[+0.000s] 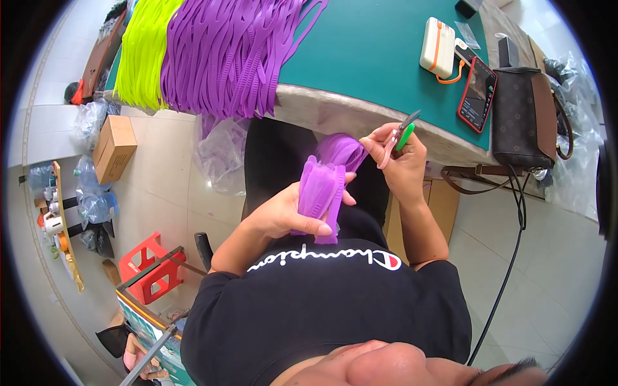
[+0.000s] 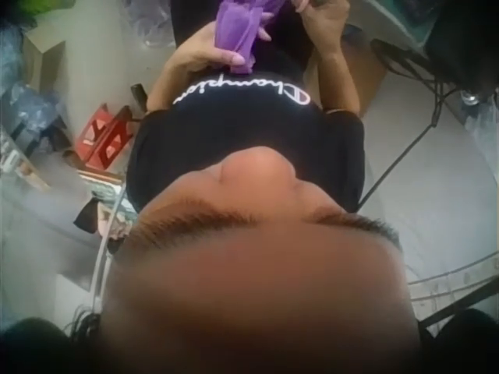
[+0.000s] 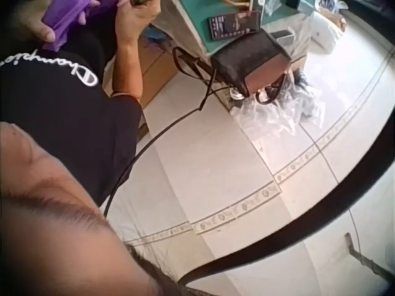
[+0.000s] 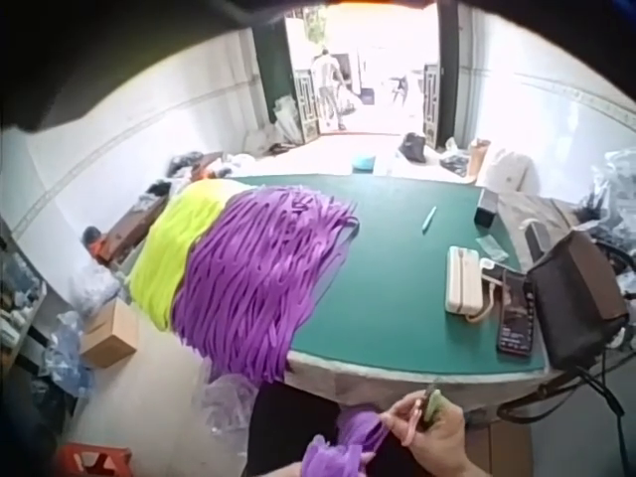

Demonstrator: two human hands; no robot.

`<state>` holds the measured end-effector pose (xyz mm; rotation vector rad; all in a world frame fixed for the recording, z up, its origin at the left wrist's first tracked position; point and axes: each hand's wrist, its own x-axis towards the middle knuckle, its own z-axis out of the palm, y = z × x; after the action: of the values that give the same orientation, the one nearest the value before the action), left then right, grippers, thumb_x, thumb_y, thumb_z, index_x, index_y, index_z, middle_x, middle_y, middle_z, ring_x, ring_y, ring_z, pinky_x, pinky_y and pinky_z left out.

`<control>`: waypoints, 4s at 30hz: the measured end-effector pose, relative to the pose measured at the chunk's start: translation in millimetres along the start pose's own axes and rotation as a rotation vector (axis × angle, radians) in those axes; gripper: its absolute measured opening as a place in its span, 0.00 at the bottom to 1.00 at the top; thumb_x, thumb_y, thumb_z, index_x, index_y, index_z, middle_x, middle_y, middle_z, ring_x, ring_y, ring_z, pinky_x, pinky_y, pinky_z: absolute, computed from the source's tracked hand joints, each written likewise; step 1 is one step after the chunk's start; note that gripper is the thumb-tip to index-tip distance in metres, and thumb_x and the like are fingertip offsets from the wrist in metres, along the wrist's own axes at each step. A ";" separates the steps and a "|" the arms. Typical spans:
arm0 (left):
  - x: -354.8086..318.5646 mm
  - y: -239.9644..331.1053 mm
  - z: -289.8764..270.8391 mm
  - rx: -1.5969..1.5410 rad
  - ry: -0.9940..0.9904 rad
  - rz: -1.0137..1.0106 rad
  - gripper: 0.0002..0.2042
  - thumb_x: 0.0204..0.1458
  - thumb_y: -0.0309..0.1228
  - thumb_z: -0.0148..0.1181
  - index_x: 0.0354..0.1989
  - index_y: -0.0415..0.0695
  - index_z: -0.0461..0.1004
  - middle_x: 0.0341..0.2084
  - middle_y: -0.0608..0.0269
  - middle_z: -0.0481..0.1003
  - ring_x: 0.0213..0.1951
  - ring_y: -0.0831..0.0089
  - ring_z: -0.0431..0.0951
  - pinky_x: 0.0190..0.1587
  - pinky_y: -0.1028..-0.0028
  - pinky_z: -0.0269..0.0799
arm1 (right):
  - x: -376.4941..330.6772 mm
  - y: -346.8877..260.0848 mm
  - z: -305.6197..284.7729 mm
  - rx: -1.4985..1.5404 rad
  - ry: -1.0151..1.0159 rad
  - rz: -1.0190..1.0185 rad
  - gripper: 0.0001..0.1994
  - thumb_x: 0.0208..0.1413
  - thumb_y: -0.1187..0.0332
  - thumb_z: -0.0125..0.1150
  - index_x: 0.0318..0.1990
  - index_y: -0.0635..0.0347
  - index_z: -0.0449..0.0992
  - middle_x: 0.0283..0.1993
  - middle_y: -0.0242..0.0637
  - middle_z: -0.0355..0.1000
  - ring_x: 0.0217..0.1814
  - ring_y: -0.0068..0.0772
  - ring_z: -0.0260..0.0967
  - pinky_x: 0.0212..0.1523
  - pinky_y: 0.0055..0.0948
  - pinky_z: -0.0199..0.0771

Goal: The recorder is separating, sorting, and occasionally cutting purple fabric strips on a workbench.

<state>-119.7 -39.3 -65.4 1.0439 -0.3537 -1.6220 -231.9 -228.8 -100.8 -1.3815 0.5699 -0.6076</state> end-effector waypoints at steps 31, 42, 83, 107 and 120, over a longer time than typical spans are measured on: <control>8.2 -18.9 -3.6 -0.043 0.513 0.342 0.10 0.58 0.33 0.57 0.34 0.39 0.70 0.22 0.63 0.70 0.14 0.80 0.66 0.15 0.82 0.64 | -14.1 -38.8 0.1 -0.173 -0.347 0.177 0.13 0.42 0.80 0.65 0.36 0.62 0.69 0.28 0.26 0.68 0.29 0.13 0.61 0.30 0.15 0.61; 22.4 -30.6 -25.0 -0.290 0.127 -0.062 0.15 0.54 0.37 0.61 0.37 0.35 0.72 0.23 0.58 0.75 0.10 0.78 0.68 0.10 0.81 0.62 | -28.4 -39.8 15.7 -0.445 -0.681 -0.157 0.14 0.40 0.81 0.63 0.37 0.62 0.70 0.28 0.35 0.71 0.28 0.28 0.72 0.26 0.24 0.70; 14.3 -23.5 14.7 0.237 0.569 0.565 0.04 0.52 0.19 0.60 0.35 0.33 0.76 0.29 0.61 0.79 0.32 0.78 0.79 0.35 0.79 0.78 | -43.3 -34.9 -8.7 -0.809 -0.521 -0.136 0.11 0.45 0.79 0.61 0.39 0.63 0.76 0.26 0.35 0.78 0.28 0.30 0.78 0.28 0.23 0.75; 11.0 -16.6 18.2 0.150 0.433 0.394 0.08 0.51 0.22 0.62 0.38 0.33 0.73 0.32 0.58 0.76 0.33 0.75 0.78 0.33 0.76 0.81 | -2.1 -15.3 10.4 -0.034 -0.504 0.105 0.16 0.41 0.75 0.74 0.36 0.63 0.72 0.32 0.30 0.72 0.29 0.16 0.64 0.29 0.15 0.64; -1.0 -4.7 22.3 0.033 0.040 0.115 0.35 0.48 0.21 0.64 0.65 0.40 0.55 0.30 0.61 0.74 0.33 0.75 0.77 0.34 0.77 0.78 | 56.8 -20.9 6.5 -0.162 -0.098 -0.108 0.10 0.48 0.75 0.69 0.33 0.60 0.70 0.26 0.24 0.68 0.26 0.10 0.60 0.24 0.13 0.58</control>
<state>-139.9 -43.2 -55.7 1.0605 -0.4075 -1.4948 -187.6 -265.3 -80.2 -1.5940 0.4763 -0.5870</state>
